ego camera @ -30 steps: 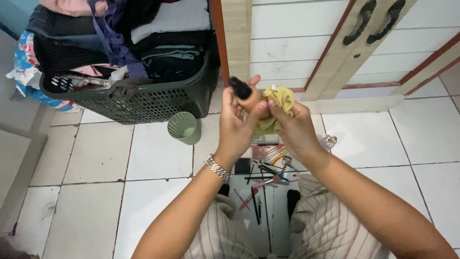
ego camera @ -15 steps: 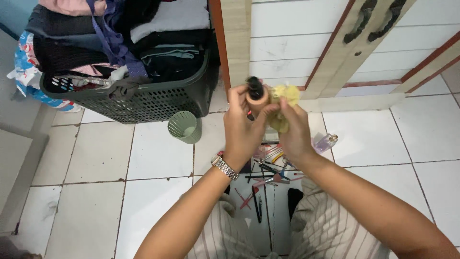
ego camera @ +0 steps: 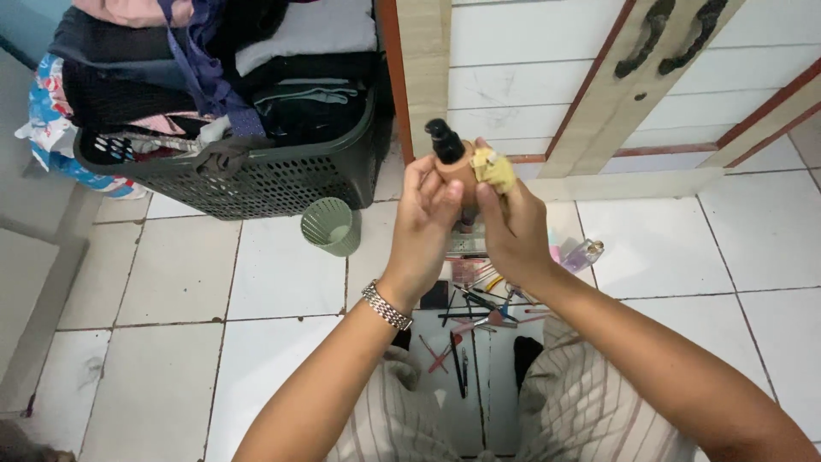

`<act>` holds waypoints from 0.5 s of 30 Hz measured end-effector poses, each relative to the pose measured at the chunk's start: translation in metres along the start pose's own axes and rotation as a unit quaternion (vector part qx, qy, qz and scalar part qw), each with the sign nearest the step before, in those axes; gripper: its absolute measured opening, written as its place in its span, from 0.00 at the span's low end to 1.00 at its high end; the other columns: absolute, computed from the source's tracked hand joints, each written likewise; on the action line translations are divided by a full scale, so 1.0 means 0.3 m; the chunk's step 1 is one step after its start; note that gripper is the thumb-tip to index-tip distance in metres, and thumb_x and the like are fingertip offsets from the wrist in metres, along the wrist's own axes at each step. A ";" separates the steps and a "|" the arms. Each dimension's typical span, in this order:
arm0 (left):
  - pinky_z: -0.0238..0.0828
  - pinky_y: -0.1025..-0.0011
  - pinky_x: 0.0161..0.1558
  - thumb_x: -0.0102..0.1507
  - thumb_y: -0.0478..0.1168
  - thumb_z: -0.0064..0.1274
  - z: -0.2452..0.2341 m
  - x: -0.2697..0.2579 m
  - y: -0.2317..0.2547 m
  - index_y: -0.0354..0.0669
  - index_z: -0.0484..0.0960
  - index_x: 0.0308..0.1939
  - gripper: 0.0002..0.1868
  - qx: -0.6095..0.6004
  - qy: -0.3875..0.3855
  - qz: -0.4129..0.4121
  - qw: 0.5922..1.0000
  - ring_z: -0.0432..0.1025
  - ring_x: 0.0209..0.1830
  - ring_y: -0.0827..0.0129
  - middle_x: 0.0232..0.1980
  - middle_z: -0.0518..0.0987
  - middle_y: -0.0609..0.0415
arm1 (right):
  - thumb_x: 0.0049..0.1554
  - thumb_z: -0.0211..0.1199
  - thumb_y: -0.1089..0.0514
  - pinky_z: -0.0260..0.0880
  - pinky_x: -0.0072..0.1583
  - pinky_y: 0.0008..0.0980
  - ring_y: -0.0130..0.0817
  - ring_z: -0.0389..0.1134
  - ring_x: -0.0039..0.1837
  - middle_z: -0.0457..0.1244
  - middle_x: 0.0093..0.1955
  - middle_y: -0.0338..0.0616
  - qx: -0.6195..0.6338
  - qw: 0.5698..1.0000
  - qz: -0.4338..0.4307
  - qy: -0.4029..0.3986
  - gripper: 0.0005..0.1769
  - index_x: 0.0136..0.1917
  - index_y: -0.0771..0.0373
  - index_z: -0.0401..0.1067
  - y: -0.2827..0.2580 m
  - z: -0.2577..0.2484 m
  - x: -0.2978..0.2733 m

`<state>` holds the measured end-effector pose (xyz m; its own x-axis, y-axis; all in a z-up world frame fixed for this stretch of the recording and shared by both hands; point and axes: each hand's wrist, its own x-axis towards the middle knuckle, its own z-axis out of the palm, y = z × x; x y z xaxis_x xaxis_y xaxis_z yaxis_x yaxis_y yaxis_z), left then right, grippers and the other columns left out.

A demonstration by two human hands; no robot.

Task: Wiping down makeup and cosmetic bottles with a yellow cloth.

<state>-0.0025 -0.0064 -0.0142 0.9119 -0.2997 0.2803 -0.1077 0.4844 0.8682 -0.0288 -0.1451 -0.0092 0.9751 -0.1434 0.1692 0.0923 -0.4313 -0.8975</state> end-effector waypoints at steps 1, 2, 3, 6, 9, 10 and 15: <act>0.69 0.69 0.71 0.74 0.39 0.45 -0.013 0.007 -0.014 0.37 0.56 0.72 0.25 0.000 0.000 0.001 1.000 0.69 0.70 0.67 0.72 0.70 0.46 | 0.67 0.52 0.57 0.74 0.57 0.38 0.52 0.72 0.55 0.71 0.66 0.53 0.000 1.000 -0.001 0.000 0.33 0.84 0.56 0.58 0.006 0.001 -0.004; 0.70 0.70 0.68 0.74 0.38 0.46 -0.024 0.010 -0.032 0.36 0.56 0.71 0.25 0.002 0.006 0.015 1.000 0.69 0.68 0.68 0.71 0.69 0.47 | 0.68 0.53 0.59 0.73 0.54 0.34 0.43 0.72 0.54 0.70 0.65 0.51 0.017 0.997 -0.073 0.003 0.31 0.83 0.58 0.58 0.013 0.001 -0.010; 0.71 0.71 0.65 0.73 0.37 0.48 -0.035 0.014 -0.049 0.34 0.55 0.70 0.25 0.004 0.013 0.029 0.999 0.70 0.65 0.68 0.71 0.69 0.47 | 0.70 0.55 0.61 0.72 0.52 0.30 0.34 0.72 0.52 0.70 0.64 0.49 0.034 0.989 -0.144 0.007 0.28 0.82 0.61 0.57 0.022 0.001 -0.017; 0.74 0.72 0.47 0.71 0.38 0.46 -0.035 0.023 -0.006 0.34 0.54 0.69 0.26 0.030 0.077 -0.046 0.995 0.72 0.55 0.70 0.67 0.71 0.46 | 0.65 0.54 0.67 0.73 0.51 0.24 0.37 0.70 0.63 0.57 0.75 0.66 -0.083 0.940 -0.329 0.023 0.26 0.76 0.64 0.61 -0.010 -0.014 -0.019; 0.76 0.72 0.50 0.70 0.36 0.48 -0.052 0.025 -0.029 0.36 0.57 0.70 0.27 -0.017 0.073 -0.047 0.996 0.74 0.55 0.70 0.67 0.72 0.47 | 0.70 0.48 0.62 0.74 0.62 0.30 0.47 0.65 0.69 0.61 0.72 0.68 -0.121 0.911 -0.391 0.047 0.21 0.75 0.63 0.62 -0.016 -0.019 -0.006; 0.76 0.72 0.50 0.70 0.36 0.48 -0.033 0.015 -0.015 0.36 0.57 0.70 0.27 -0.017 0.074 -0.050 0.996 0.74 0.55 0.70 0.67 0.72 0.47 | 0.70 0.48 0.62 0.74 0.62 0.30 0.47 0.65 0.69 0.61 0.72 0.68 -0.121 0.912 -0.389 0.046 0.21 0.75 0.63 0.62 0.009 -0.017 0.001; 0.77 0.75 0.57 0.71 0.38 0.55 0.021 -0.015 -0.060 0.35 0.61 0.77 0.32 0.084 -0.017 -0.025 0.996 0.75 0.59 0.70 0.62 0.79 0.42 | 0.73 0.52 0.49 0.68 0.45 0.25 0.23 0.66 0.45 0.67 0.44 0.41 0.041 0.995 -0.054 0.077 0.20 0.52 0.67 0.74 0.185 -0.044 0.117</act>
<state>-0.0071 -0.0191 -0.0286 0.9042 -0.3487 0.2466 -0.1305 0.3243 0.9369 0.0078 -0.1859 -0.0477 0.9165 -0.2382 0.3215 0.2173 -0.3783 -0.8998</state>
